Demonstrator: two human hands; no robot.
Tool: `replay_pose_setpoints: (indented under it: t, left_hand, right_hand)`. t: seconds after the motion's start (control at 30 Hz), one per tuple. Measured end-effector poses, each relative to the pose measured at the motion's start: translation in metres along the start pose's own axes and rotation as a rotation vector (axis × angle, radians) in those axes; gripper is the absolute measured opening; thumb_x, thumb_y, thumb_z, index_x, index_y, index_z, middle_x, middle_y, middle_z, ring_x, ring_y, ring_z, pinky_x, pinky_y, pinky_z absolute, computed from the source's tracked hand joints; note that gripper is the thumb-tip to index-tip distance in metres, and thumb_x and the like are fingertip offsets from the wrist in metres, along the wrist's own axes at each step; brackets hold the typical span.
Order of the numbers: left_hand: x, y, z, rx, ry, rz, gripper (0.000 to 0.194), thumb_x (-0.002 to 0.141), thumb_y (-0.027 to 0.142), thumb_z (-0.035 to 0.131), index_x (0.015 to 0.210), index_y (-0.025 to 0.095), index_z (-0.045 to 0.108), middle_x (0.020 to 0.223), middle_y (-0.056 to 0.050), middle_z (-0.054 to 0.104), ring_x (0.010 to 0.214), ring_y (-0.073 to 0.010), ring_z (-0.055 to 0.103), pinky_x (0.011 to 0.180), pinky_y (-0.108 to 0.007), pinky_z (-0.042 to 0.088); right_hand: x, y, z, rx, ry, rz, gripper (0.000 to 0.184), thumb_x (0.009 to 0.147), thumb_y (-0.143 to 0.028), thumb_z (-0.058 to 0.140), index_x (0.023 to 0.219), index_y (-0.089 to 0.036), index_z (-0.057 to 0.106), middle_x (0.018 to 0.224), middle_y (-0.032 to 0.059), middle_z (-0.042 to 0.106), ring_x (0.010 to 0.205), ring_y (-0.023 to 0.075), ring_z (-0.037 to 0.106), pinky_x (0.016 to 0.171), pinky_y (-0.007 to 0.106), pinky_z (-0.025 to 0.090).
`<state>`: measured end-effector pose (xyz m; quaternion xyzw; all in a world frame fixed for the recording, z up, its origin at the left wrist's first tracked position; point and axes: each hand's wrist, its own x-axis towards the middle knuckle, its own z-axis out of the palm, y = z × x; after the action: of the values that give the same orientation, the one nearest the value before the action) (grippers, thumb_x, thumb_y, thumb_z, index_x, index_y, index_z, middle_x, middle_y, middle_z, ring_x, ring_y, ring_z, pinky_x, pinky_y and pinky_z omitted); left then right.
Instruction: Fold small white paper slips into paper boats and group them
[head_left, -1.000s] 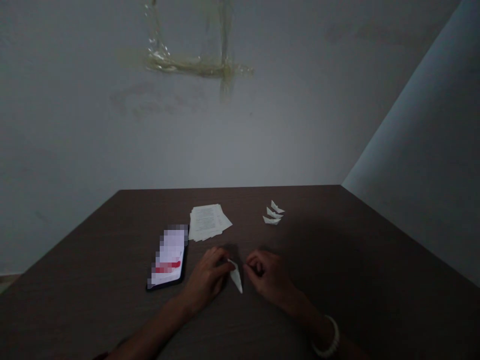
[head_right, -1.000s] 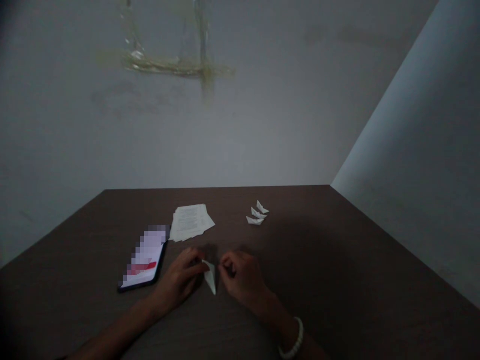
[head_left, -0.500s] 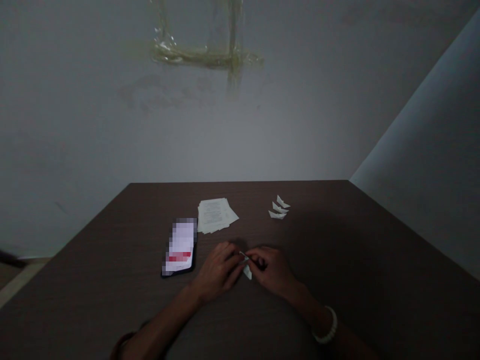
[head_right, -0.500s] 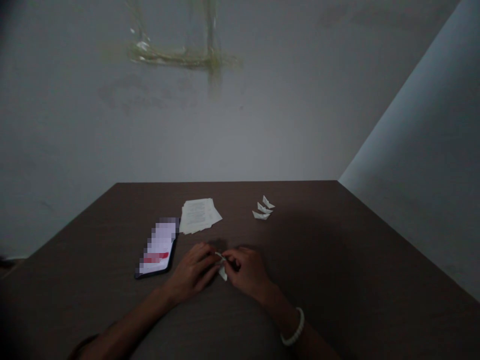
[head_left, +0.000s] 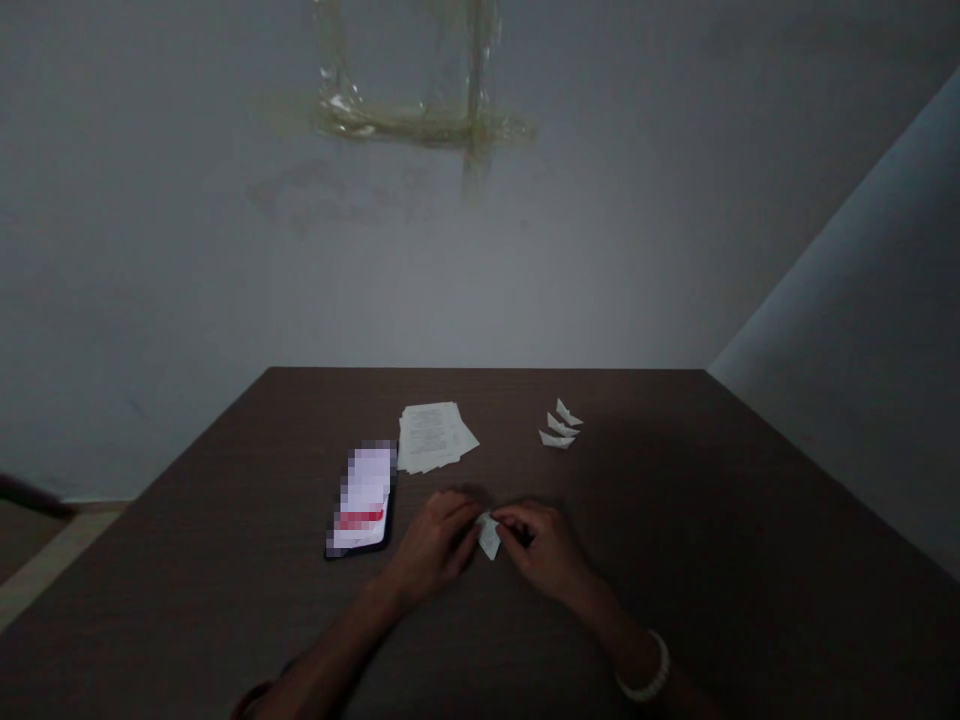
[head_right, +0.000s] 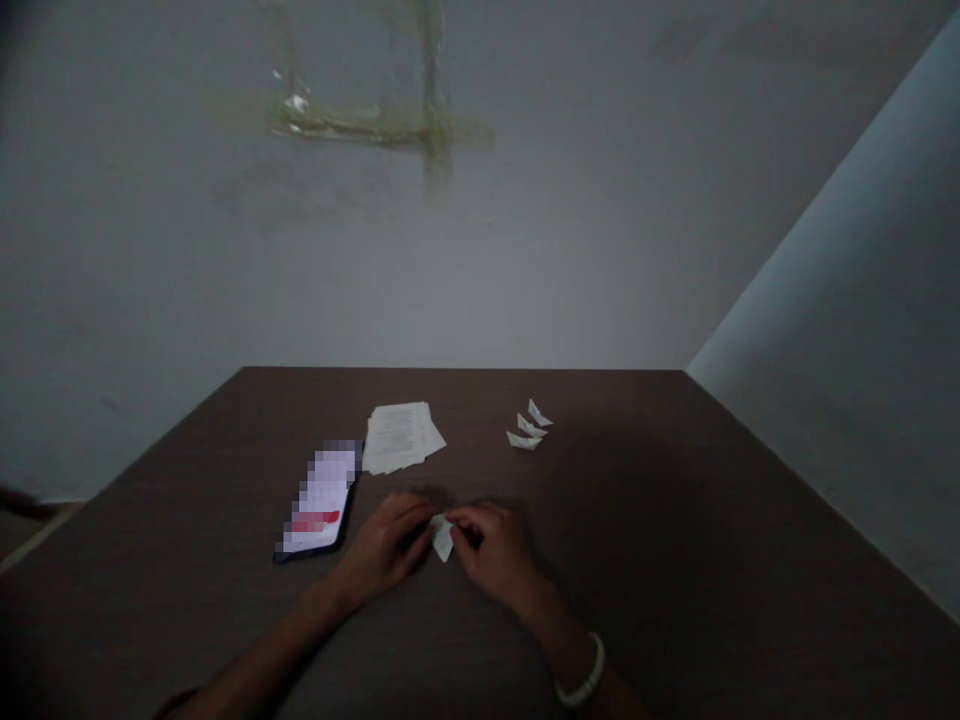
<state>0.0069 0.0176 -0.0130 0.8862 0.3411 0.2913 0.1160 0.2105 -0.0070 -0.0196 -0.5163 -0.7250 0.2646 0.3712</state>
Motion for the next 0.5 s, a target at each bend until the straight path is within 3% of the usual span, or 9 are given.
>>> replay_pose_setpoints:
  t: [0.2,0.5]
  left_hand:
    - [0.002,-0.004,0.001,0.03,-0.023,0.069,0.023,0.091,0.017,0.049,0.108,0.017,0.064,0.104,-0.01,0.066,0.096,-0.0235,0.06,0.083,-0.04,0.048]
    - [0.004,-0.002,-0.005,0.008,-0.131,0.109,0.027,0.086,0.013,0.051,0.108,0.017,0.066,0.106,-0.01,0.064,0.096,-0.0236,0.057,0.084,-0.04,0.049]
  right_hand:
    - [0.003,-0.003,-0.01,-0.099,-0.011,-0.135,0.011,0.083,-0.015,0.062,0.087,-0.022,0.069,0.082,0.0009,0.07,0.077,0.0162,0.062,0.08,0.031,0.044]
    - [0.003,-0.006,-0.018,-0.221,-0.078,-0.151,0.017,0.081,-0.012,0.064,0.093,-0.023,0.07,0.088,0.0025,0.066,0.087,0.0184,0.057,0.077,0.03,0.044]
